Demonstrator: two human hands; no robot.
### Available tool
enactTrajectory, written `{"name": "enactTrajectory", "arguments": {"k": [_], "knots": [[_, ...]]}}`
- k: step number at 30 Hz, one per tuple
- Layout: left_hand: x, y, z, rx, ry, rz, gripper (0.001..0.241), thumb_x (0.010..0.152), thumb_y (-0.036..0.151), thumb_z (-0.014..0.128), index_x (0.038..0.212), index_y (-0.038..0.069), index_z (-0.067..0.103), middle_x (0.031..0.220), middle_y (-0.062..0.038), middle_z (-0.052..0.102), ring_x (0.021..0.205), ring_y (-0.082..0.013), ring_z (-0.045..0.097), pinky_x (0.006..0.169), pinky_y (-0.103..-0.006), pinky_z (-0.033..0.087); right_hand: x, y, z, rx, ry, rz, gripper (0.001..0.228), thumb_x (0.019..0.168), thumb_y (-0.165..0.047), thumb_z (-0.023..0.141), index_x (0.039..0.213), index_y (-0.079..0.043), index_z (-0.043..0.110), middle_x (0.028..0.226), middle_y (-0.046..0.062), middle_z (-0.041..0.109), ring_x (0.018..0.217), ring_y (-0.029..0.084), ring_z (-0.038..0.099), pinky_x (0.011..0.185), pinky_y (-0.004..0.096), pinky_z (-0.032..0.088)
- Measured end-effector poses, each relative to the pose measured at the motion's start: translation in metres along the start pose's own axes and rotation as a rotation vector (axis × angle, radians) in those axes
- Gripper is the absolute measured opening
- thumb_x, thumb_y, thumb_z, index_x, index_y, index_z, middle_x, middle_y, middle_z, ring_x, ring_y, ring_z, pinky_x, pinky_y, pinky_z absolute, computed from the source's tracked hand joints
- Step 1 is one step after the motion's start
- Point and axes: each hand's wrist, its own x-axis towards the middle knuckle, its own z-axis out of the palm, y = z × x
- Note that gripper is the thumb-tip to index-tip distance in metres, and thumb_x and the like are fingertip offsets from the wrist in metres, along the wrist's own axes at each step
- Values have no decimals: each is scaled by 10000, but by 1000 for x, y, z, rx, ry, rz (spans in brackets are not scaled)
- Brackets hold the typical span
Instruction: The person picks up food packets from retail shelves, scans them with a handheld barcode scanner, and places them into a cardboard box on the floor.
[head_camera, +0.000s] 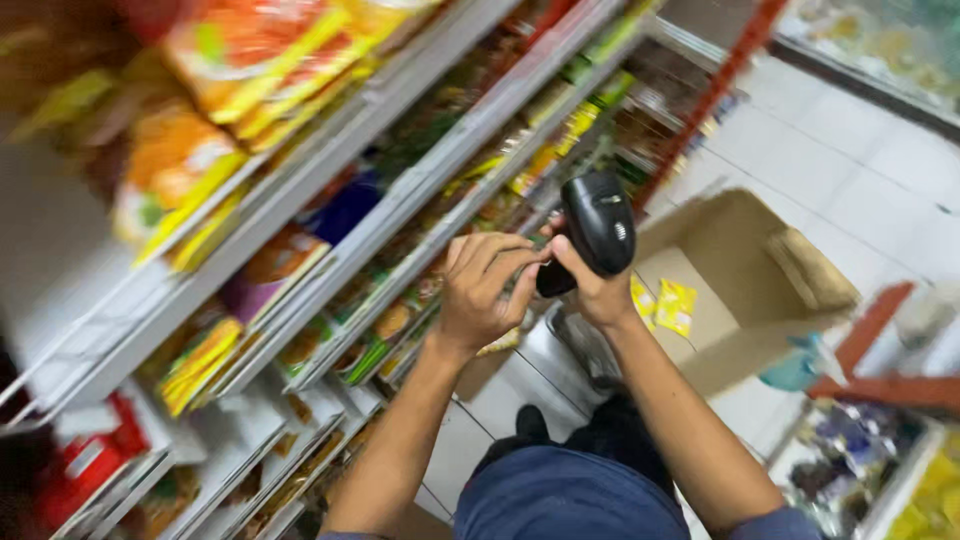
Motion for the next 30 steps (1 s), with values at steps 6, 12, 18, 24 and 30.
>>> {"name": "enactTrajectory", "arguments": {"k": [6, 12, 18, 24, 30], "knots": [[-51, -27, 151, -209, -336, -133, 103, 895, 123, 728, 981, 78, 695, 1018, -74, 678, 997, -291, 635, 892, -436, 463, -66, 29, -137, -272, 345, 187, 241, 918, -72, 759, 1136, -12, 677, 987, 48, 704, 839, 134, 675, 777, 306, 565], [-95, -53, 256, -267, -604, -152, 140, 947, 213, 675, 1008, 96, 722, 1021, -83, 707, 1017, -306, 640, 899, -451, 468, -90, 45, -259, -217, 663, 453, 205, 901, -71, 749, 1080, 4, 684, 916, 64, 719, 735, 147, 688, 689, 296, 572], [-117, -56, 319, -66, -788, -210, 307, 1000, 363, 595, 989, 96, 746, 950, -116, 746, 946, -305, 681, 879, -465, 452, -77, 116, -354, -588, 468, 807, 240, 851, -205, 752, 944, 17, 747, 805, 125, 737, 681, 160, 677, 640, 312, 533], [-124, -60, 342, 89, -741, -326, 309, 991, 388, 607, 966, 112, 744, 973, -123, 753, 849, -292, 704, 866, -429, 463, -77, 233, -403, -1096, 15, 821, 282, 810, -287, 829, 1006, -96, 760, 954, 167, 755, 883, 286, 711, 759, 388, 547], [-128, -61, 361, 84, -707, -433, 252, 1006, 329, 624, 918, 112, 717, 876, -82, 741, 832, -254, 702, 880, -404, 468, -83, 338, -434, -1310, -712, 590, 283, 816, -341, 741, 1088, -266, 760, 1100, 52, 759, 1162, 239, 632, 1196, 649, 184]]}}
